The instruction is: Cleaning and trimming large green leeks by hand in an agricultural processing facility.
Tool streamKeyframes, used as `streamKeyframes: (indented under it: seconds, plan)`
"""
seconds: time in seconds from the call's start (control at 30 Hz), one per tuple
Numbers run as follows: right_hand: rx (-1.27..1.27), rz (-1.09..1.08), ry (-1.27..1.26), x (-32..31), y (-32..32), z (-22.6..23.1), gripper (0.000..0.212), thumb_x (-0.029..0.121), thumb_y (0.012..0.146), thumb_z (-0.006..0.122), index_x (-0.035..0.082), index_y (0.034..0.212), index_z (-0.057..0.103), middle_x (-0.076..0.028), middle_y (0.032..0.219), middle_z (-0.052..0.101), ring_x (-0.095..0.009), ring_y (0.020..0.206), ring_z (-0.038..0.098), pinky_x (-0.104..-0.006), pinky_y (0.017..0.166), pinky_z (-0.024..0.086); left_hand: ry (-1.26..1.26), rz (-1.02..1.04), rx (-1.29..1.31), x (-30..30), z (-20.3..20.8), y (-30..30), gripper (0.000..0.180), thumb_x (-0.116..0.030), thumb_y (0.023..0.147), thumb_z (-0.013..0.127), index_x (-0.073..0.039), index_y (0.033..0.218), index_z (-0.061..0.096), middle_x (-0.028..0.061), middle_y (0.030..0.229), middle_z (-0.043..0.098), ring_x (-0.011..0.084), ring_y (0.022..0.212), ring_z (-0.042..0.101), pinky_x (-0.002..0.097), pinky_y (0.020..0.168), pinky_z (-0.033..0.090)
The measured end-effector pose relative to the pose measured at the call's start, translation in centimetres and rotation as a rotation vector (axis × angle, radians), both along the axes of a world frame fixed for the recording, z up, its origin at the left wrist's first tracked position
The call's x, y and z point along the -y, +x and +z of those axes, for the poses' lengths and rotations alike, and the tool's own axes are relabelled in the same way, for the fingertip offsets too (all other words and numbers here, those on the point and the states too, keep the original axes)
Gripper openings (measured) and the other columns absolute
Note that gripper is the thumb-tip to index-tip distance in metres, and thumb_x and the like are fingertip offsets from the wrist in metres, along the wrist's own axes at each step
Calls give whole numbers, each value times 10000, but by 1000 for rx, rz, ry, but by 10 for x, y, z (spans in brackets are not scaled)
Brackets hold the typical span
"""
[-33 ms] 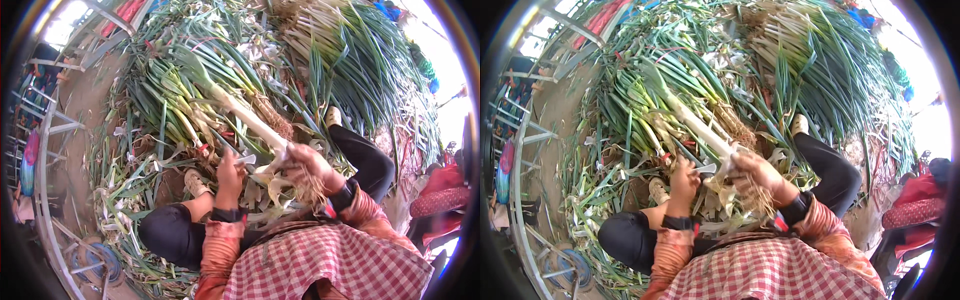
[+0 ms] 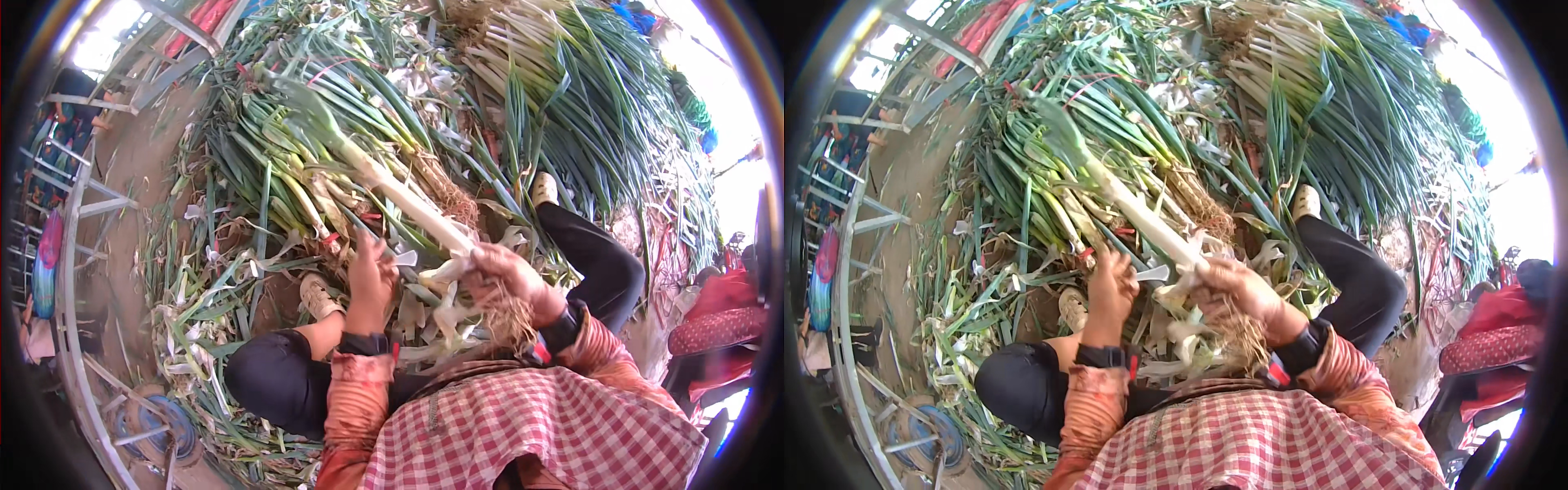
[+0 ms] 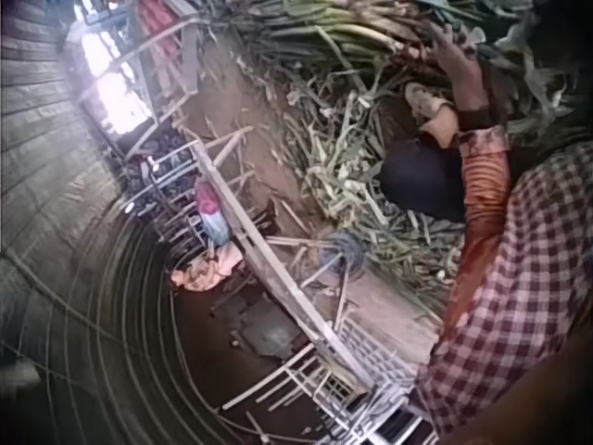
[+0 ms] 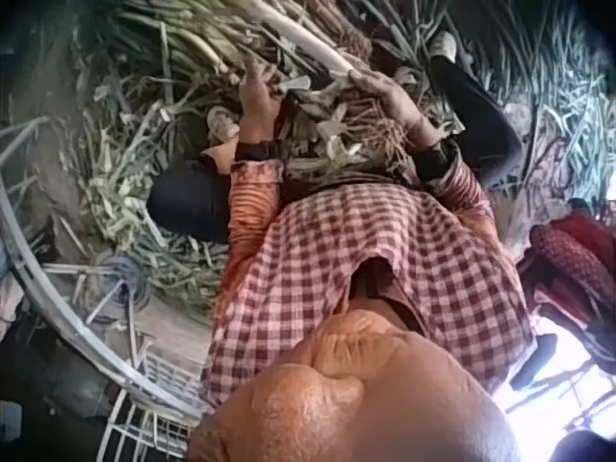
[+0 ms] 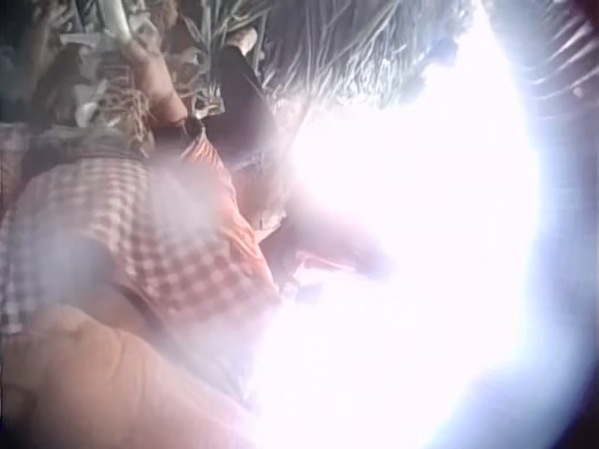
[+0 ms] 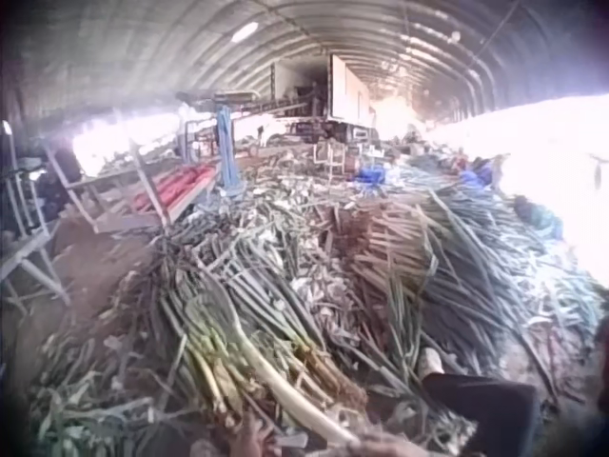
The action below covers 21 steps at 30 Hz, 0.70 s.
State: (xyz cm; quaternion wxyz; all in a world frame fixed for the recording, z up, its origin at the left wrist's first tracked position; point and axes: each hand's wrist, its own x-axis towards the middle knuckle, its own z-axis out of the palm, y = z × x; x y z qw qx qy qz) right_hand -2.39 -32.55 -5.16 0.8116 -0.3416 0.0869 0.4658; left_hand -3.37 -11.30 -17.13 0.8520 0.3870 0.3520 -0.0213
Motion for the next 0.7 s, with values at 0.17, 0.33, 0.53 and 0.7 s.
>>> streamKeyframes:
  seconds: [0.17, 0.33, 0.53, 0.7]
  plan:
    - [34, 14, -18, 3, -28, 7, 383, 179, 796, 555, -11, 1098, 417, -34, 726, 467, -44, 497, 355, -152, 417, 308, -122, 91, 302, -11, 43, 39, 442, -539, 754, 492, -109, 855, 491, -42, 625, 486, 61, 474, 393, 183, 387, 301]
    - [65, 45, 53, 2, -22, 6, 326, 185, 790, 561, -13, 1027, 457, -28, 671, 457, -46, 461, 329, -156, 396, 270, -138, 192, 244, 4, 25, 41, 232, -333, 809, 517, -110, 746, 499, -26, 580, 459, 57, 439, 395, 191, 362, 306]
    - [204, -15, -36, -13, 8, 3, 425, 114, 780, 557, 1, 1155, 392, 14, 672, 404, -40, 519, 354, -157, 410, 289, 69, -488, 126, 87, -20, -50, 232, -300, 789, 520, -76, 734, 499, 10, 582, 466, 107, 426, 419, 237, 365, 323]
    - [740, 124, -389, 4, 4, 15, 385, 190, 770, 602, -14, 1072, 478, 13, 713, 524, -26, 544, 436, -180, 469, 361, 126, -329, -27, -3, -24, -20, 362, -390, 820, 472, -31, 803, 507, 52, 662, 498, 119, 559, 479, 252, 485, 386]
